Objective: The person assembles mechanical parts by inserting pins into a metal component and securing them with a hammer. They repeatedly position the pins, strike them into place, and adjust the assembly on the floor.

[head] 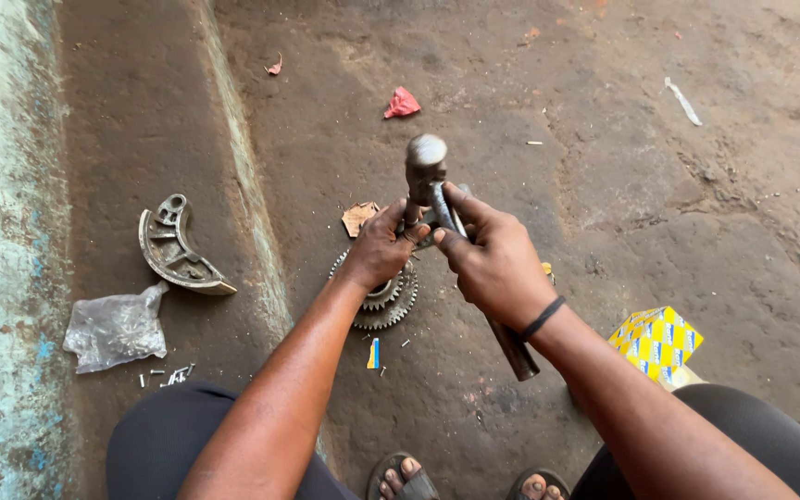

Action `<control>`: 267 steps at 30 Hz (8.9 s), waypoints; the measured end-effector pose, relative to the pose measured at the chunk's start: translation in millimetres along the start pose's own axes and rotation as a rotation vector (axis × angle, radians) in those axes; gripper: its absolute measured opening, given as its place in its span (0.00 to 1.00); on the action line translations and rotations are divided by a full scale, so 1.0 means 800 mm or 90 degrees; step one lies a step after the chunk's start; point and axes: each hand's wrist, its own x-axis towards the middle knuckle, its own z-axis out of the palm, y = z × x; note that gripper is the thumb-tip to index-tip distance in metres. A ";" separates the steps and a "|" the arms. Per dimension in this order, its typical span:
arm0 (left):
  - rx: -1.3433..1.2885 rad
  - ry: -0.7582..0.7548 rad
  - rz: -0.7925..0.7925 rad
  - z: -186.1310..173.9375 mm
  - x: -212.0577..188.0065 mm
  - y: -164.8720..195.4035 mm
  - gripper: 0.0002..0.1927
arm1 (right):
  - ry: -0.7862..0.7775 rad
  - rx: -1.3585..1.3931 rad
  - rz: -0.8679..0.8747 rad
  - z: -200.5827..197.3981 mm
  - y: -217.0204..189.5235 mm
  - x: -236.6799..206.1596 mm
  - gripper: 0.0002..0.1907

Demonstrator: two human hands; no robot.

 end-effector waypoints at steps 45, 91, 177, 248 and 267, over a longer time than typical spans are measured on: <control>-0.004 -0.006 -0.028 -0.003 -0.001 0.003 0.12 | 0.191 -0.031 -0.334 -0.039 -0.071 -0.022 0.29; -0.922 0.246 -0.351 -0.103 0.024 -0.024 0.19 | 0.025 -0.198 0.024 0.129 0.203 0.145 0.12; -0.357 0.451 -0.296 -0.014 -0.019 0.102 0.14 | -0.219 0.273 0.349 0.036 0.078 0.050 0.09; -0.040 0.642 -0.061 -0.040 0.013 0.053 0.16 | 0.072 0.769 0.527 0.121 0.186 0.104 0.07; 0.083 0.576 -0.090 -0.036 -0.011 0.076 0.18 | 0.155 0.468 0.433 0.133 0.178 0.098 0.06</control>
